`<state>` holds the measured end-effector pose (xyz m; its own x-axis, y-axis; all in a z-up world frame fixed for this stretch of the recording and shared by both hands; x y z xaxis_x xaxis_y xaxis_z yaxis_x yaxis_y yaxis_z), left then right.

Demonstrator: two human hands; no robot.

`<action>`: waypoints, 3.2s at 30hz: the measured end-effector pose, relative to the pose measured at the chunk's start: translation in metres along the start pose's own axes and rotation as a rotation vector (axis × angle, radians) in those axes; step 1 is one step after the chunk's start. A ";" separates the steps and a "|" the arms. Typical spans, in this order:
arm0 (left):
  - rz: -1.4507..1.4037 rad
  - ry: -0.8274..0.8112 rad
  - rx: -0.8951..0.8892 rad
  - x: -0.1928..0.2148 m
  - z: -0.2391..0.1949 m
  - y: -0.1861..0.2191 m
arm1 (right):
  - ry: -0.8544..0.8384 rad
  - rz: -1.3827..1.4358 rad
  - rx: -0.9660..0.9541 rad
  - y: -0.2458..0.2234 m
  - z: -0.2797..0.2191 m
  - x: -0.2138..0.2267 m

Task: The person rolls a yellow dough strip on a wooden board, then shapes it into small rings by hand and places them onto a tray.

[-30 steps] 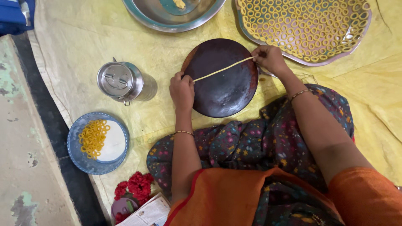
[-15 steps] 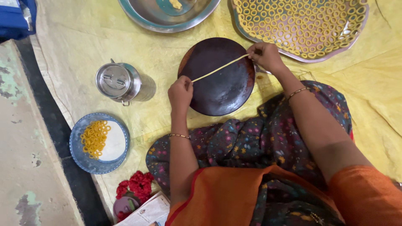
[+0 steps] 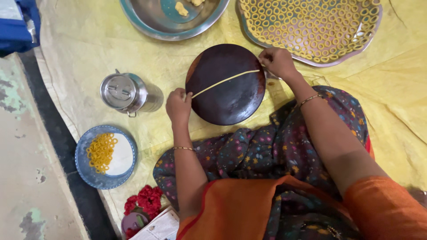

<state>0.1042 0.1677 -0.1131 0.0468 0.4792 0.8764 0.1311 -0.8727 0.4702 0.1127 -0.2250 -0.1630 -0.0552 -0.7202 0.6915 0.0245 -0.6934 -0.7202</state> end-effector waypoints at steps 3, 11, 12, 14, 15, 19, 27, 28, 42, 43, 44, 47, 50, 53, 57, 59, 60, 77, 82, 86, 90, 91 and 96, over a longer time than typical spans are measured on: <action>0.056 0.097 -0.100 -0.004 -0.011 0.031 | 0.099 -0.001 -0.007 0.008 0.002 0.005; 0.180 -0.042 -0.723 -0.093 -0.019 0.143 | 0.204 -0.072 0.072 0.022 0.011 0.012; 0.187 -0.051 -0.759 -0.104 -0.014 0.151 | 0.216 -0.064 0.054 0.022 0.011 0.011; 0.199 -0.070 -0.831 -0.125 -0.005 0.165 | 0.239 -0.051 0.016 0.021 0.012 0.009; 0.235 -0.110 -0.854 -0.135 0.001 0.170 | 0.238 -0.051 0.054 0.019 0.012 0.007; 0.393 -0.165 -0.878 -0.159 0.038 0.182 | 0.197 0.004 0.039 0.014 0.014 0.006; 0.355 -0.145 -0.815 -0.155 0.068 0.187 | 0.155 0.079 -0.043 0.009 0.018 0.012; 0.375 -0.170 -0.824 -0.153 0.055 0.187 | 0.156 0.076 -0.040 0.009 0.017 0.012; 0.404 -0.154 -0.871 -0.160 0.048 0.198 | 0.285 0.050 -0.128 0.019 0.019 0.012; 0.384 -0.125 -0.846 -0.163 0.059 0.198 | 0.301 0.040 -0.111 0.020 0.019 0.011; 0.365 -0.096 -0.821 -0.164 0.066 0.197 | 0.317 0.030 -0.093 0.021 0.018 0.009; 0.351 -0.114 -0.807 -0.165 0.069 0.197 | 0.351 0.053 -0.079 0.025 0.020 0.011; 0.457 -0.221 -0.779 -0.160 0.049 0.197 | 0.372 0.085 -0.083 0.028 0.020 0.013; 0.377 -0.210 -0.850 -0.153 0.019 0.199 | 0.410 0.087 -0.088 0.030 0.020 0.015; 0.424 -0.268 -0.868 -0.149 -0.004 0.199 | 0.458 0.111 -0.121 0.031 0.022 0.021; 0.394 -0.245 -0.869 -0.151 -0.001 0.200 | 0.483 0.189 -0.151 0.030 0.020 0.023; 0.418 -0.235 -0.836 -0.154 0.005 0.200 | 0.479 0.185 -0.153 0.030 0.020 0.023; 0.326 -0.112 -0.660 -0.146 0.028 0.185 | 0.468 0.077 -0.183 0.021 0.020 0.020; 0.350 -0.151 -0.690 -0.141 0.003 0.185 | 0.473 0.044 -0.093 0.017 0.020 0.018; 0.362 -0.081 -0.637 -0.144 0.033 0.191 | 0.476 -0.016 -0.063 0.017 0.019 0.018; 0.394 -0.071 -0.519 -0.150 0.074 0.196 | 0.460 -0.068 -0.060 0.017 0.019 0.020; 0.402 -0.067 -0.512 -0.150 0.080 0.196 | 0.457 -0.066 -0.060 0.017 0.019 0.019; 0.355 -0.099 -0.636 -0.155 0.073 0.200 | 0.436 -0.091 -0.074 0.015 0.020 0.020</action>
<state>0.1952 -0.0746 -0.1627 0.0731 0.1376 0.9878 -0.5068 -0.8479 0.1556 0.1320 -0.2504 -0.1592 -0.4694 -0.5682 0.6758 -0.0706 -0.7388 -0.6702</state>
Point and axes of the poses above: each hand's wrist, its own z-axis towards the middle knuckle, its own x-axis out of the back of the hand, y = z × x, the point moved 1 cm from there along z, towards the middle knuckle, and after that the axes turned 3 degrees about x, right-handed, at the moved point
